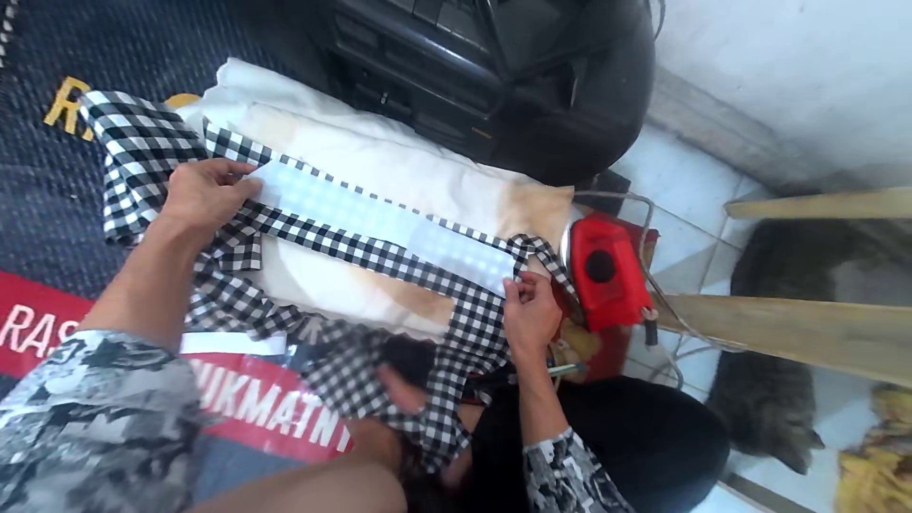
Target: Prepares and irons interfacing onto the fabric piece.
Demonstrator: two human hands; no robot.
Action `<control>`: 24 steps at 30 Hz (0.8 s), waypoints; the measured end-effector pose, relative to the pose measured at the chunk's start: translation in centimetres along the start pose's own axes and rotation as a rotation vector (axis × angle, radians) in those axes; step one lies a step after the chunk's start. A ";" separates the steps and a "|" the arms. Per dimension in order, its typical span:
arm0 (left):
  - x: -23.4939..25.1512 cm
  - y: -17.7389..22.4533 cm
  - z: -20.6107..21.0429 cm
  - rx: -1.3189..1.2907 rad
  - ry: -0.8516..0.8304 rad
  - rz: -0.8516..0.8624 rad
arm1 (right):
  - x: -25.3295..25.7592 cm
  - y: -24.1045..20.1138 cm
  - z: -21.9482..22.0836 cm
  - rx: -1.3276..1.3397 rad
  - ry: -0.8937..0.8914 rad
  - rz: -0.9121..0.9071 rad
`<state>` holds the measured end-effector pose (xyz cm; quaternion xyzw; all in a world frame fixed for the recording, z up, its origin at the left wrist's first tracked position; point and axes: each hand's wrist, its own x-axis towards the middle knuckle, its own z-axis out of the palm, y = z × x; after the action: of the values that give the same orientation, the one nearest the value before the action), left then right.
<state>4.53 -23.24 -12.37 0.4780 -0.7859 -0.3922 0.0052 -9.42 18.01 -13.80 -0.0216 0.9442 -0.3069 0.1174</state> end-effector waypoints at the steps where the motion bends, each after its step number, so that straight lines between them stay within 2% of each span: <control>1: 0.0 0.0 0.0 0.000 0.000 -0.003 | 0.1 -0.1 -0.1 0.009 0.000 0.004; 7: 0.1 0.1 0.0 0.033 0.003 -0.019 | 0.5 -0.1 -0.3 0.049 -0.020 0.014; 13: -0.4 0.3 0.5 0.173 0.053 0.065 | 0.7 0.2 -0.3 0.065 -0.024 -0.013; 21: -1.8 0.8 2.3 0.215 0.230 0.066 | 0.7 0.4 -0.2 0.080 -0.013 -0.010; 24: -2.9 1.0 4.5 0.223 0.352 0.205 | 0.7 0.5 -0.2 0.080 -0.011 -0.013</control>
<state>3.57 -18.05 -13.82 0.4543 -0.8558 -0.2112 0.1291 -10.14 18.43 -14.03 -0.0245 0.9303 -0.3451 0.1217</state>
